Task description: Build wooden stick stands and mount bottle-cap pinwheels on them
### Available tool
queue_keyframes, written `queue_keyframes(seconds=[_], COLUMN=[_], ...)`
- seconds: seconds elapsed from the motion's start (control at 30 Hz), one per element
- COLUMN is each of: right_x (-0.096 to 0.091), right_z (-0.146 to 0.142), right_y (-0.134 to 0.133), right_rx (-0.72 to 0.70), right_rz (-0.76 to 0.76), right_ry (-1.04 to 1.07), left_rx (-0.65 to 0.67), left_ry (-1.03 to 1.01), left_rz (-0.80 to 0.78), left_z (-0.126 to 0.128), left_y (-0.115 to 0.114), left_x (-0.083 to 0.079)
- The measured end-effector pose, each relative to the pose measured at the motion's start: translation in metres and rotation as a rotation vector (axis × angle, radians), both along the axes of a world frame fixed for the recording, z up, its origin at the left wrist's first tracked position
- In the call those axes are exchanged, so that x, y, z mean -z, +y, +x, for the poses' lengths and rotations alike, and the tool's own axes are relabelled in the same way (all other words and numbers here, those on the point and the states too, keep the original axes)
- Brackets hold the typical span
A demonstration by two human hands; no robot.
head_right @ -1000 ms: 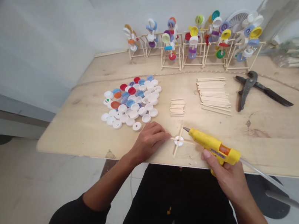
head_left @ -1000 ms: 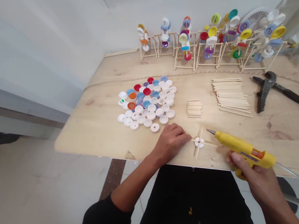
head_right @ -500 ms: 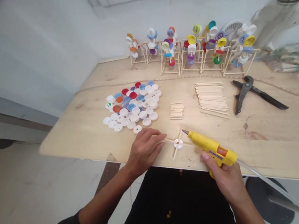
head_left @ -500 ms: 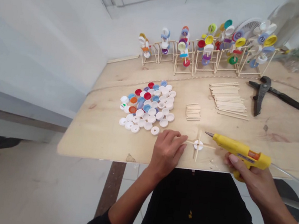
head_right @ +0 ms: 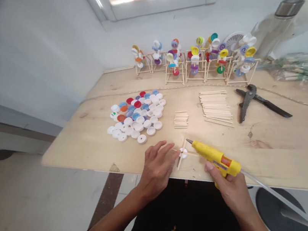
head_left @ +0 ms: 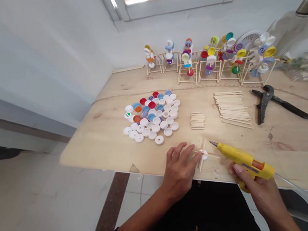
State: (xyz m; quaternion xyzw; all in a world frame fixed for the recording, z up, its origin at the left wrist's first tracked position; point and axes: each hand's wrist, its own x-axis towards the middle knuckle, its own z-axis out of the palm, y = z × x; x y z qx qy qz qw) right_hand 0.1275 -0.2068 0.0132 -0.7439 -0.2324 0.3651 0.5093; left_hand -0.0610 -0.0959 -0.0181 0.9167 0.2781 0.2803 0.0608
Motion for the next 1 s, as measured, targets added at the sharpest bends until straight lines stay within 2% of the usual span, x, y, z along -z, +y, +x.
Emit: queue_keyframes(seconds=[0.57, 0.8, 1.0], right_x=[-0.0048, 0.0007, -0.0016], right_z=[-0.0011, 0.0014, 0.0001], right_y=[0.0037, 0.0003, 0.002], right_rx=[0.027, 0.002, 0.015], right_rz=[-0.004, -0.008, 0.0], right_ry=[0.033, 0.001, 0.027], left_rx=[-0.03, -0.025, -0.024], left_ry=[0.073, 0.065, 0.076], left_rz=[0.099, 0.087, 0.073], left_z=[0.0047, 0.0049, 0.0046], left_y=[-0.0032, -0.0033, -0.0028], left_x=[0.0078, 0.0081, 0.0079])
